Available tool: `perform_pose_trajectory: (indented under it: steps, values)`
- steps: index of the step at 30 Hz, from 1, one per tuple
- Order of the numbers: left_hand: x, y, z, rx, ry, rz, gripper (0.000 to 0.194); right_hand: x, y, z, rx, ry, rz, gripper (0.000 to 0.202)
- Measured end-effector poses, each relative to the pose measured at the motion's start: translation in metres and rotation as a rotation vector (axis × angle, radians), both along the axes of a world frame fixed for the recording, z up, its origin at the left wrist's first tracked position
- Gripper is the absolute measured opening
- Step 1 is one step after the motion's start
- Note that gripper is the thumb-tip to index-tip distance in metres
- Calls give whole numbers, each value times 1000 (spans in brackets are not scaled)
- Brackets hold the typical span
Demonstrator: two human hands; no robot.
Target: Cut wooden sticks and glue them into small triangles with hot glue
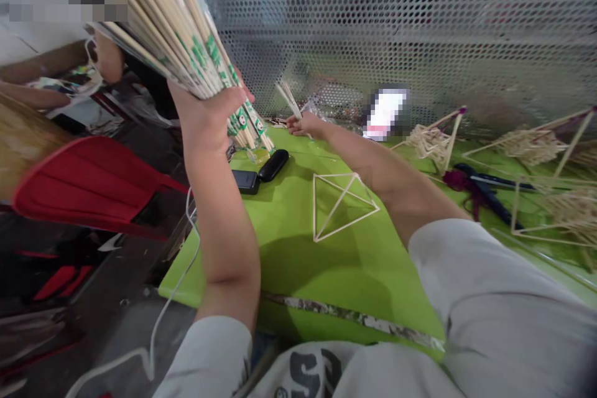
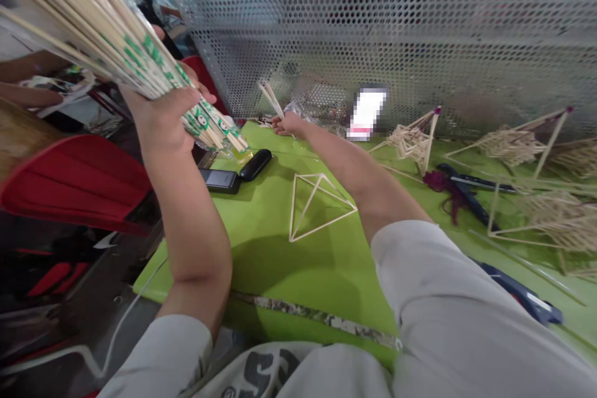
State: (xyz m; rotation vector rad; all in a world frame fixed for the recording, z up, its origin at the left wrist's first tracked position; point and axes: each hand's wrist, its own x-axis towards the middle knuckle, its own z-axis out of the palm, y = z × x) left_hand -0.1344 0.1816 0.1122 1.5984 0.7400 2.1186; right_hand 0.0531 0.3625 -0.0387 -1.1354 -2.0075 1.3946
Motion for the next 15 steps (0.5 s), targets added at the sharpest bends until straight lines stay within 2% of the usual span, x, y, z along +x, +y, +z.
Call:
perform_pose_trajectory:
  steps: [3, 5, 7, 11, 15]
  values:
    - [1, -2, 4, 49, -22, -21, 62, 7, 3, -5, 58, -98, 49, 16]
    - [0, 8, 3, 99, -92, -53, 74, 10, -1, -10, 115, -171, 113, 11]
    - [-2, 21, 0, 166, -195, -68, 81, 11, -8, -14, 180, -236, 187, 22]
    - [-4, 38, -6, 202, -200, -60, 69, 6, -19, -18, 272, -327, 307, 54]
    - [-8, 43, -10, 233, -205, -78, 73, 1, -19, -18, 332, -366, 367, 49]
